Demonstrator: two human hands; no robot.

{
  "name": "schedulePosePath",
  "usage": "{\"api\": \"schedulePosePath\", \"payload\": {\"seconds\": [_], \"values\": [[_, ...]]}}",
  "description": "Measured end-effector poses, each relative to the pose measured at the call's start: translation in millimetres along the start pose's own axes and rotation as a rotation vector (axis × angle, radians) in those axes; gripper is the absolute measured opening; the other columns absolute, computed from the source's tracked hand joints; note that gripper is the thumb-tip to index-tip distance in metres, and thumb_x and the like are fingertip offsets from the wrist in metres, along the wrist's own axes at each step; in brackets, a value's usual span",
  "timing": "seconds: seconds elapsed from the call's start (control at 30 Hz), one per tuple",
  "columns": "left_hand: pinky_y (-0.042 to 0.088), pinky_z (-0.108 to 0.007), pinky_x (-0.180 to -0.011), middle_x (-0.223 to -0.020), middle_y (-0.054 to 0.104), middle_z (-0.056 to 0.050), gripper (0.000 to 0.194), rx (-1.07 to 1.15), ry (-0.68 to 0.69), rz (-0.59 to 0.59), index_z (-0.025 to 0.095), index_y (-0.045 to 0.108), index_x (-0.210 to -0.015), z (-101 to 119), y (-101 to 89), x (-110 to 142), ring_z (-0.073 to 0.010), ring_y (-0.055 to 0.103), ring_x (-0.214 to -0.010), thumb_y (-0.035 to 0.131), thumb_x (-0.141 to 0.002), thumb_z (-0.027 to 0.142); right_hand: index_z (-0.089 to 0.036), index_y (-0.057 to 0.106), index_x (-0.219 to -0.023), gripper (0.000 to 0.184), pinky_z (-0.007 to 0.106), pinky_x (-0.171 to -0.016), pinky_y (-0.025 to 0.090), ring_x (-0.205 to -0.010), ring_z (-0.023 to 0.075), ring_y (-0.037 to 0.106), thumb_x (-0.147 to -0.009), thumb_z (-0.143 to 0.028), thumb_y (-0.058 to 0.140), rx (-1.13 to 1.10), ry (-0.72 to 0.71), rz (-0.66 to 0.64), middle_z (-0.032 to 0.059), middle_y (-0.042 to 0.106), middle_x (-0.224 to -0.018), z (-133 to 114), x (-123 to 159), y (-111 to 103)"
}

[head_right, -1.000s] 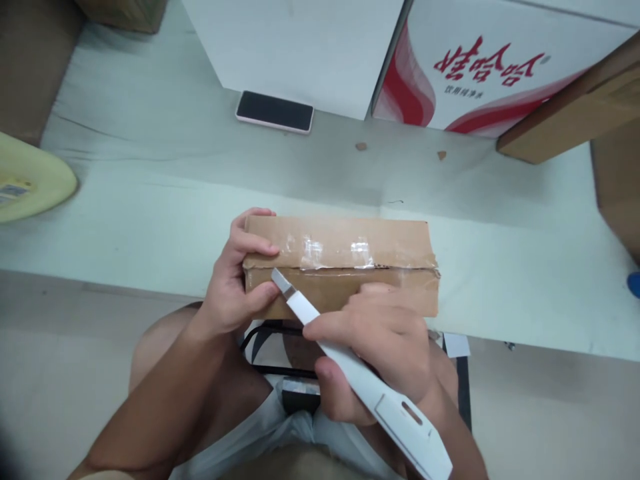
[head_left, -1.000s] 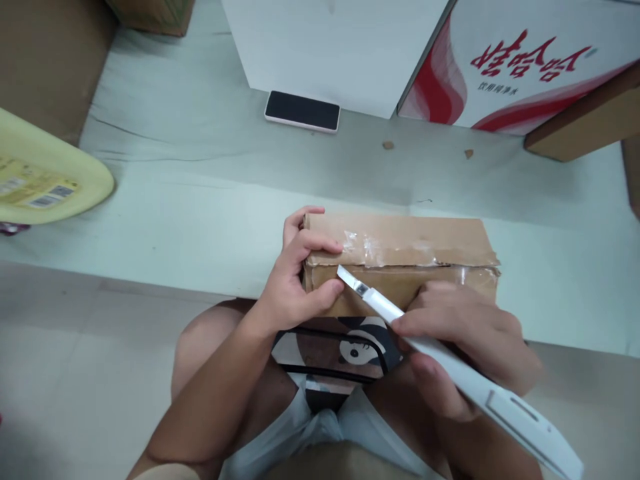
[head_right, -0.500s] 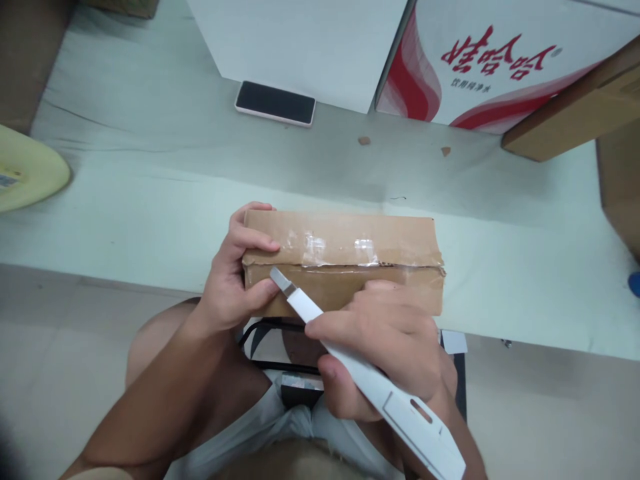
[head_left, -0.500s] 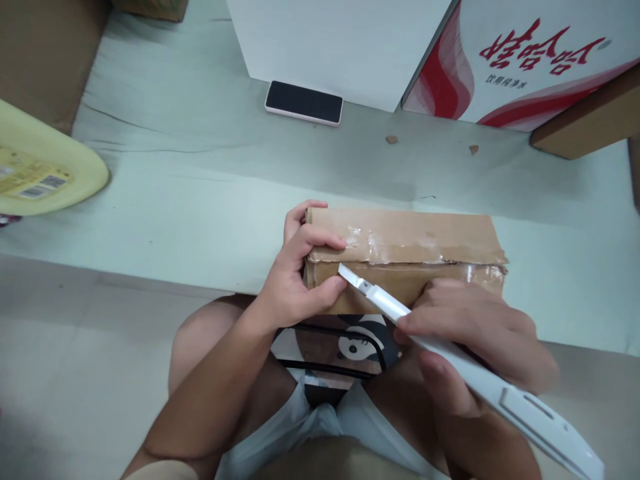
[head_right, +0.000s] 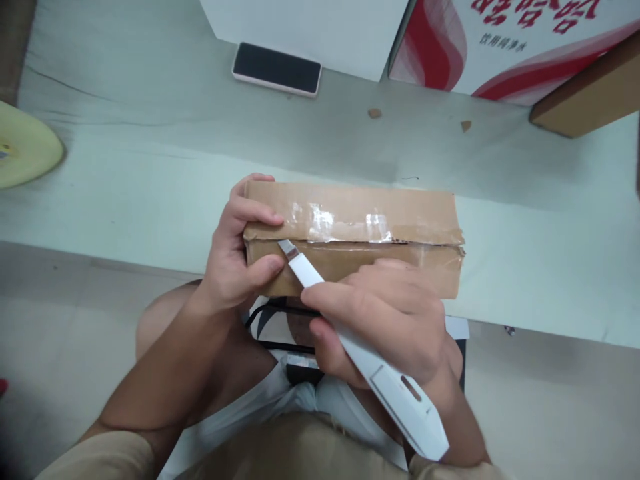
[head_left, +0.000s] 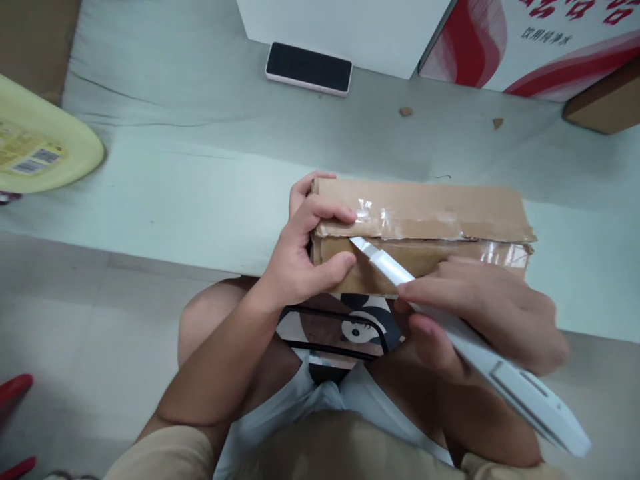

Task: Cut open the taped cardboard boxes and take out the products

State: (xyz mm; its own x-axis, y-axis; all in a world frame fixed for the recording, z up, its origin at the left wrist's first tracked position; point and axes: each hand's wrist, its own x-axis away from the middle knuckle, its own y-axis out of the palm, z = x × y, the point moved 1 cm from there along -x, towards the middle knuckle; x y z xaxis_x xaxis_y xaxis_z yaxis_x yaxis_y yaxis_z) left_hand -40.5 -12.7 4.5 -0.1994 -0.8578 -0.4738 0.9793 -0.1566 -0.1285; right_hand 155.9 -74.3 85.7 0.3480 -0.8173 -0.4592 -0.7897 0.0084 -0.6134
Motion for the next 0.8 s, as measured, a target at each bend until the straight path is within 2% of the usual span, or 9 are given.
{"api": "schedulePosePath", "payload": {"seconds": [0.23, 0.37, 0.53, 0.7, 0.8], "values": [[0.046, -0.059, -0.111, -0.136, 0.051, -0.011, 0.040, -0.118, 0.016, -0.017, 0.033, 0.059, -0.115, -3.3, -1.0, 3.8, -0.0335, 0.043, -0.141, 0.060, -0.089, 0.063, -0.024, 0.070, -0.096, 0.009, 0.028, -0.053, 0.043, -0.054, 0.0121, 0.059, -0.091, -0.023, 0.063, 0.059, -0.030, 0.083, -0.0010, 0.064, -0.065, -1.7, -3.1, 3.5], [0.045, -0.059, -0.111, -0.127, 0.058, -0.010, 0.039, -0.158, 0.040, -0.032, 0.033, 0.059, -0.113, -2.3, -2.9, 0.0, -0.0336, 0.045, -0.139, 0.058, -0.089, 0.064, -0.024, 0.071, -0.093, 0.010, 0.028, -0.049, 0.043, -0.049, 0.0114, 0.055, -0.088, -0.022, 0.062, 0.050, -0.025, 0.154, -0.0029, 0.063, -0.062, -1.5, -1.8, 3.2], [0.044, -0.060, -0.110, -0.120, 0.063, -0.008, 0.042, -0.194, 0.028, -0.036, 0.033, 0.059, -0.112, -0.7, -4.0, -5.9, -0.0345, 0.049, -0.135, 0.059, -0.087, 0.067, -0.024, 0.070, -0.090, 0.012, 0.030, -0.051, 0.048, -0.050, 0.0121, 0.057, -0.083, -0.017, 0.062, 0.053, 0.079, 0.290, -0.0042, 0.066, -0.067, 1.9, -0.4, -0.8], [0.044, -0.059, -0.111, -0.120, 0.063, -0.009, 0.046, -0.223, 0.001, -0.043, 0.032, 0.059, -0.114, 2.5, -3.3, -7.2, -0.0339, 0.049, -0.135, 0.058, -0.087, 0.068, -0.026, 0.072, -0.089, 0.011, 0.028, -0.048, 0.046, -0.049, 0.0111, 0.057, -0.084, -0.023, 0.064, -0.039, 0.041, 0.347, -0.0042, 0.068, -0.066, 10.6, -0.4, -0.6], [0.043, -0.057, -0.112, -0.118, 0.064, -0.009, 0.047, -0.224, 0.006, -0.068, 0.032, 0.060, -0.114, 4.6, -4.4, -10.0, -0.0331, 0.048, -0.135, 0.062, -0.085, 0.069, -0.027, 0.072, -0.087, 0.009, 0.027, -0.047, 0.045, -0.047, 0.0097, 0.054, -0.084, -0.027, 0.064, -0.058, 0.033, 0.385, -0.0046, 0.066, -0.064, 7.7, 4.0, -3.4]]}}
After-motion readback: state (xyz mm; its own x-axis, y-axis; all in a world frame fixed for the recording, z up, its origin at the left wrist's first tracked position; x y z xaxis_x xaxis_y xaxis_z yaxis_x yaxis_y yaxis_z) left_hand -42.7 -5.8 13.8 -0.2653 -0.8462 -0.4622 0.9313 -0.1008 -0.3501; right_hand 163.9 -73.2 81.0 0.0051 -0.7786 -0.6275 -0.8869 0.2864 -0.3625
